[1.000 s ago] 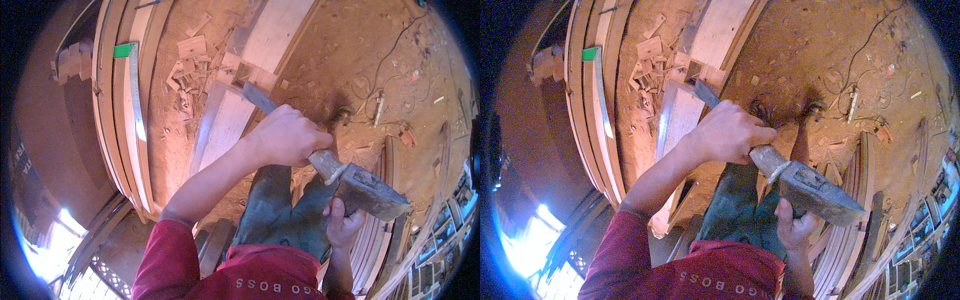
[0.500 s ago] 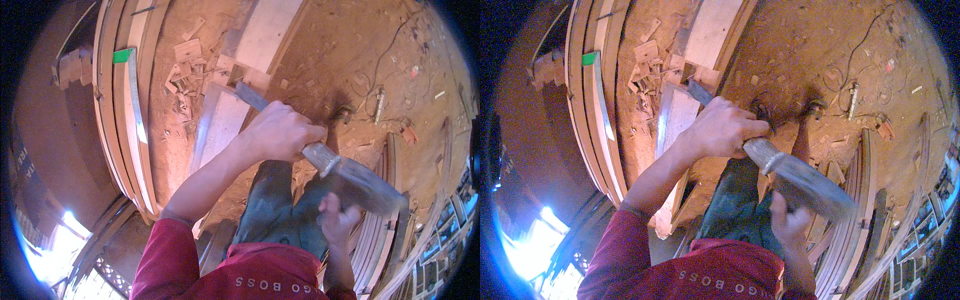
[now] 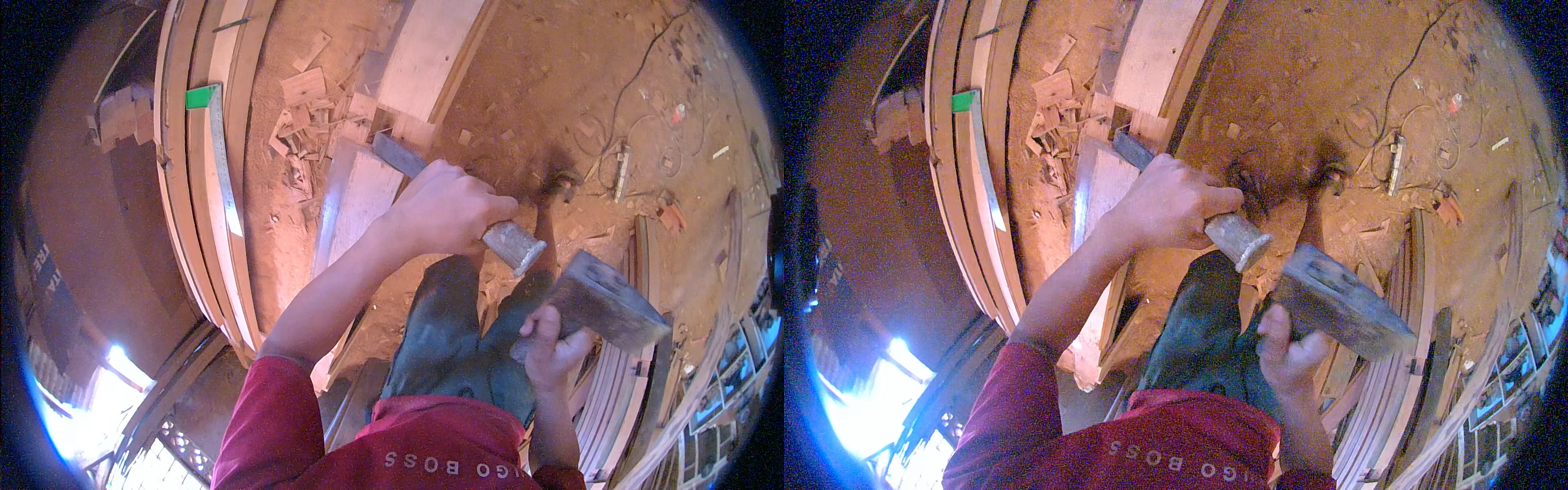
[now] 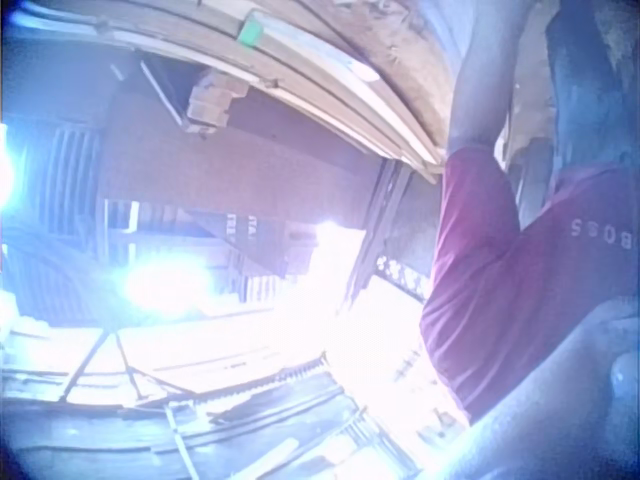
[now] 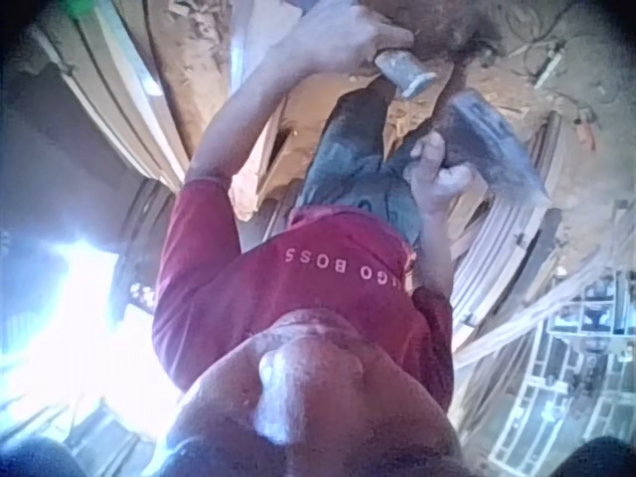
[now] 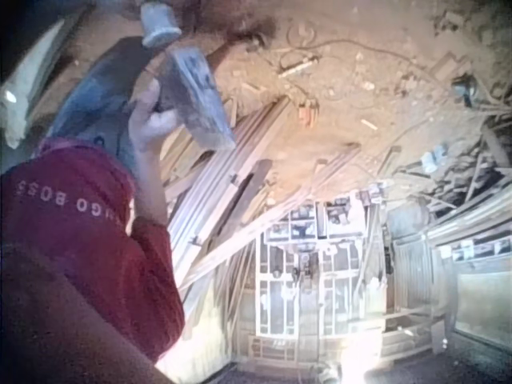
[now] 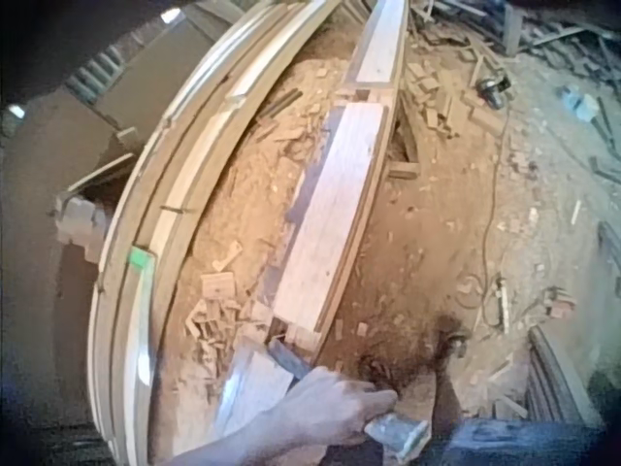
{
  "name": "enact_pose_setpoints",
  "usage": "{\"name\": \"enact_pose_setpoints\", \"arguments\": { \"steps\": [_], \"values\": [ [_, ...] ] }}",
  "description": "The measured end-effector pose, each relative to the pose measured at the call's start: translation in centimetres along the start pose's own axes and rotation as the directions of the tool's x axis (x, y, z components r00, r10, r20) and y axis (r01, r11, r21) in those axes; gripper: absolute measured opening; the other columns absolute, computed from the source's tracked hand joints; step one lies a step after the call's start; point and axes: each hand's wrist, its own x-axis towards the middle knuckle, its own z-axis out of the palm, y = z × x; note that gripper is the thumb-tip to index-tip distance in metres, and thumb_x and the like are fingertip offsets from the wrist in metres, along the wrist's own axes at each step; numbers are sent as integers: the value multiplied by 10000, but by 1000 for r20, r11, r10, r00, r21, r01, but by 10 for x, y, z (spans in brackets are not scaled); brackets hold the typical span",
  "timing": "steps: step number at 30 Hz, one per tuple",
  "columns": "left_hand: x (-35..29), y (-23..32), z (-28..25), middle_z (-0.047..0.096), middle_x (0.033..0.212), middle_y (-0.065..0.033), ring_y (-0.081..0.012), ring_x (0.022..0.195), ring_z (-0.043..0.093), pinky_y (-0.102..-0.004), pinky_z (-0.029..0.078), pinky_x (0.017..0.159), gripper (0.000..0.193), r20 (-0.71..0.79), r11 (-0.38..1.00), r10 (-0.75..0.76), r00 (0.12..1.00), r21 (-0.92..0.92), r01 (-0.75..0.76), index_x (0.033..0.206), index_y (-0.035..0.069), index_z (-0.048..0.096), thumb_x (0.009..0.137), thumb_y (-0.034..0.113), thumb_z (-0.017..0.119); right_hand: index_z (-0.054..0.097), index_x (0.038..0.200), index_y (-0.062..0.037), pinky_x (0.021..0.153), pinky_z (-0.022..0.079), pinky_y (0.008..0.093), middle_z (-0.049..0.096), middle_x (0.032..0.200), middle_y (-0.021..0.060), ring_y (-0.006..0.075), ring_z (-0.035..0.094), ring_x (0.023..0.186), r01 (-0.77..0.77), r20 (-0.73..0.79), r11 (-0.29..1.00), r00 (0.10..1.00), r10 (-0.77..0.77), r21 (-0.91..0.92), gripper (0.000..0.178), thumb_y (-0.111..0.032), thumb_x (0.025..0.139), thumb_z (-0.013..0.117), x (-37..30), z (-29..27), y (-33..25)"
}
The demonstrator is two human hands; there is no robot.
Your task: The person uses a chisel and a wooden mallet to carve and shape a curved wooden plank. They repeatedly strike the chisel to remove wood shavings and refine the plank's surface.
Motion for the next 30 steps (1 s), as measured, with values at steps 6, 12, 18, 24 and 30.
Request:
{"name": "enact_pose_setpoints", "arguments": {
  "steps": [6, 12, 18, 24, 30],
  "values": [
    [-5, -9, 6, 617, 681, -61, -311, 672, 642, -469, 454, 551, 271, -13, 999, -23, 1000, 40, 23, 860, 188, 588, 648, 290, 722, 537, 1138, 12, 807, 444, 344, 602, 961, 108, 217, 572, 882, 205, 87, 947, 978, -189, -247, 317, -185, 906, 626, 13, -4, 5],
    [-9, -19, 3, 623, 671, -58, -311, 667, 649, -455, 467, 545, 247, -51, 996, -72, 996, 40, 74, 829, 178, 588, 656, 296, 720, 520, 1009, -11, 487, 430, 248, 560, 677, 39, 100, 533, 533, 399, 193, 822, 917, -349, -406, 170, -150, 943, 590, 25, 1, -3],
    [3, 15, -5, 651, 656, -76, -306, 664, 670, -443, 502, 553, 196, -42, 988, 78, 996, -129, -83, 771, 148, 629, 649, 269, 723, 482, 994, -10, 436, 436, 255, 551, 661, 61, 126, 528, 478, 116, -90, 993, 989, -119, -37, 242, -221, 953, 594, 7, -16, -20],
    [30, 12, -9, 631, 620, -84, -335, 627, 653, -461, 486, 517, 241, -94, 987, 122, 988, -94, -131, 756, 139, 586, 666, 311, 727, 430, 999, -21, 378, 424, 264, 533, 668, 90, 146, 513, 441, 215, -214, 976, 952, -219, -42, 328, -308, 960, 584, 20, -20, -26],
    [29, 5, -10, 642, 636, -92, -330, 662, 664, -448, 513, 568, 230, -142, 990, 112, 984, -71, -123, 743, 137, 620, 632, 293, 748, 441, 1003, -21, 381, 434, 269, 519, 674, 88, 162, 520, 444, 295, -224, 954, 934, -277, 52, 326, -297, 946, 606, 18, -12, -24]
  ]
}}
